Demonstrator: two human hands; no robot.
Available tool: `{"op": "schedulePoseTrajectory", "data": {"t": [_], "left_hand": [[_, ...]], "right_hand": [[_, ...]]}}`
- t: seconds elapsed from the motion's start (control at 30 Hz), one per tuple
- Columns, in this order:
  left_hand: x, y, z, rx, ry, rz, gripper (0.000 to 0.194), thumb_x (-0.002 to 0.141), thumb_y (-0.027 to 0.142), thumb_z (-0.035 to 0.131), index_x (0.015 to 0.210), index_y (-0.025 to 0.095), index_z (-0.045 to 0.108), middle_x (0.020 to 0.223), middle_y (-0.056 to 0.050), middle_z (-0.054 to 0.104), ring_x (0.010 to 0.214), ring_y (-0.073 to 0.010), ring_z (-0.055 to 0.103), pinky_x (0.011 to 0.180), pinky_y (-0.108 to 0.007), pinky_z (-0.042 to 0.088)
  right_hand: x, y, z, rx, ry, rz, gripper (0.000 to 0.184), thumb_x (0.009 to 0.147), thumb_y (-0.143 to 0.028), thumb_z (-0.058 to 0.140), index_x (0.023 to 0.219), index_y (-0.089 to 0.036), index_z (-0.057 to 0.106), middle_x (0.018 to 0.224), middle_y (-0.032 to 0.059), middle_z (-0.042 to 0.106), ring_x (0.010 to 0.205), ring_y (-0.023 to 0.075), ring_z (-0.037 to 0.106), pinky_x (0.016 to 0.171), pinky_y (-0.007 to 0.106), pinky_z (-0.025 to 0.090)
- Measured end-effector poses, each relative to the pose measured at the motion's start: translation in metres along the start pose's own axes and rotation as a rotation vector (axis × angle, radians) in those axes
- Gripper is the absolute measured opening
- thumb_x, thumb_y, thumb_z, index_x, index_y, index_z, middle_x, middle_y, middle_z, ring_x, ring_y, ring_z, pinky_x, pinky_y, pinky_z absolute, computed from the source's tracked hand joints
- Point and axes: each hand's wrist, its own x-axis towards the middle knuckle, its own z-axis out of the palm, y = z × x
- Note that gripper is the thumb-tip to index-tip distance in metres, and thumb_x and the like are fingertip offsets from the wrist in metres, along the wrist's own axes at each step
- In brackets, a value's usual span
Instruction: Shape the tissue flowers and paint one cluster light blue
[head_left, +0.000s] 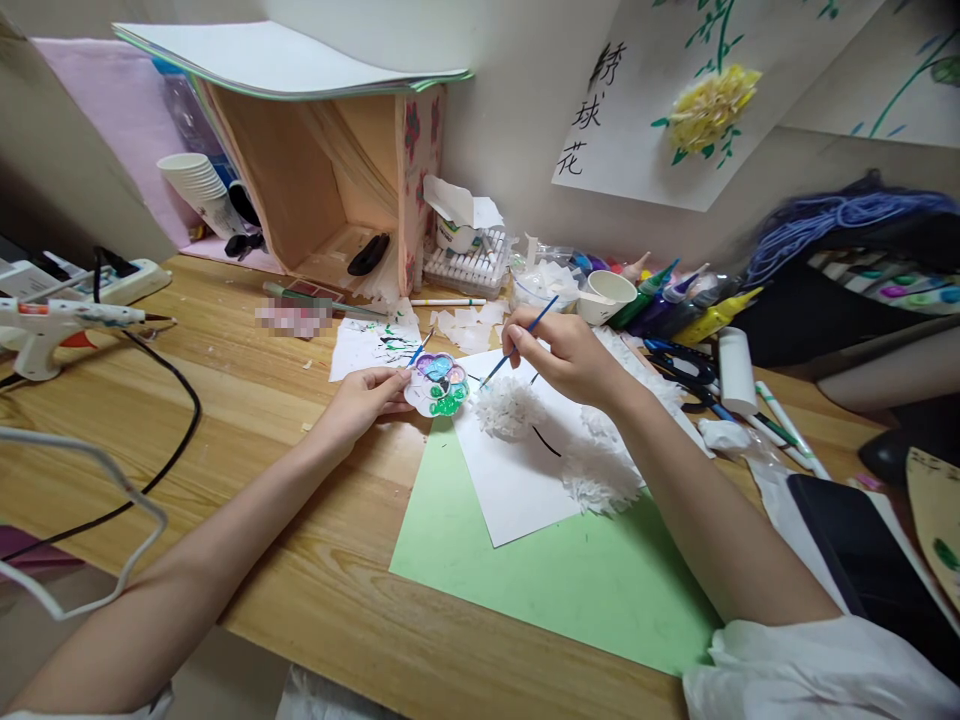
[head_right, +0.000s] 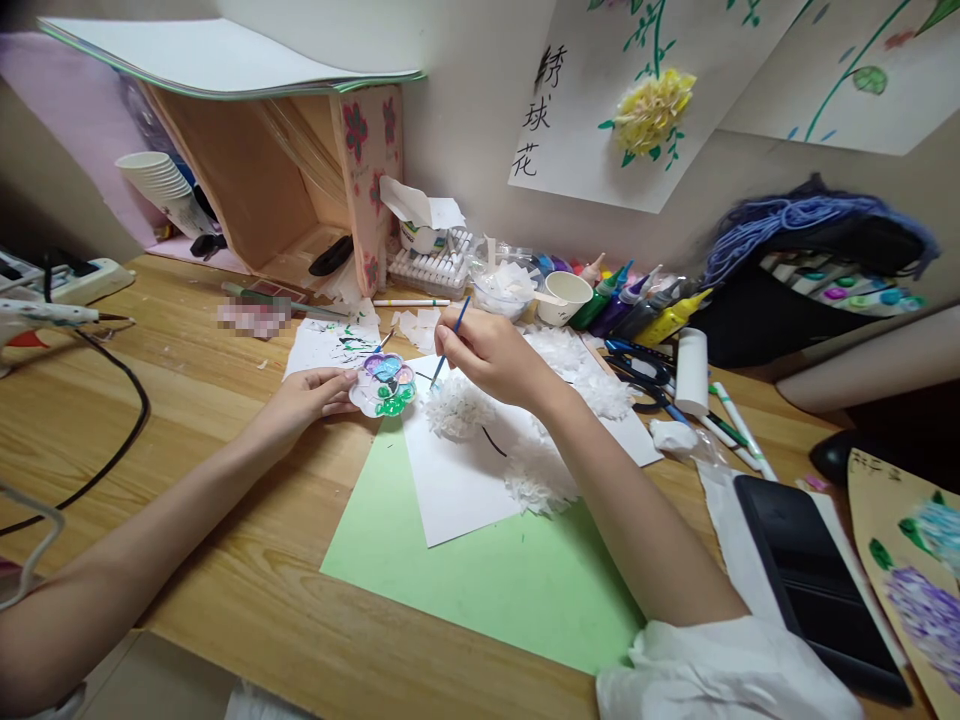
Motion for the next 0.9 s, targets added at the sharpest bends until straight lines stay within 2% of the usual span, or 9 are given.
{"op": "schedulePoseTrajectory", "data": {"t": [0.2, 0.53, 0.7, 0.9], "left_hand": [[-0.0002, 0.0005, 0.001, 0.005, 0.003, -0.001, 0.033, 0.063, 0.044, 0.071, 0.077, 0.014, 0.068, 0.075, -0.004, 0.07, 0.07, -0.0147, 0.065, 0.076, -0.029, 0.054], [0.0008, -0.0013, -0.0004, 0.024, -0.008, 0.002, 0.033, 0.065, 0.044, 0.069, 0.08, 0.015, 0.068, 0.077, -0.003, 0.07, 0.072, -0.014, 0.065, 0.075, -0.025, 0.053], [0.0002, -0.0005, -0.0001, 0.015, -0.004, 0.001, 0.034, 0.063, 0.044, 0.071, 0.078, 0.014, 0.068, 0.074, -0.004, 0.07, 0.07, -0.0141, 0.065, 0.075, -0.026, 0.053], [0.0008, -0.001, -0.0011, 0.03, 0.01, 0.005, 0.032, 0.064, 0.044, 0.07, 0.077, 0.015, 0.068, 0.077, -0.004, 0.07, 0.072, -0.0151, 0.065, 0.075, -0.027, 0.054]], "right_hand": [[-0.0008, 0.0029, -0.003, 0.007, 0.055, -0.004, 0.027, 0.09, -0.023, 0.035, 0.07, -0.017, 0.053, 0.06, -0.001, 0.056, 0.058, 0.0104, 0.05, 0.061, 0.024, 0.036], [-0.0008, -0.0034, -0.0011, -0.029, -0.033, -0.072, 0.024, 0.088, -0.021, 0.036, 0.069, -0.018, 0.05, 0.065, 0.0003, 0.055, 0.06, 0.0108, 0.047, 0.059, 0.024, 0.035], [-0.0008, -0.0025, -0.0005, -0.03, 0.043, -0.059, 0.023, 0.088, -0.021, 0.036, 0.071, -0.018, 0.05, 0.063, 0.0, 0.054, 0.061, 0.0113, 0.048, 0.061, 0.024, 0.035], [0.0001, -0.0039, -0.0012, -0.036, -0.036, -0.075, 0.024, 0.088, -0.021, 0.035, 0.068, -0.018, 0.049, 0.066, 0.0008, 0.054, 0.06, 0.0114, 0.046, 0.059, 0.025, 0.034]]}}
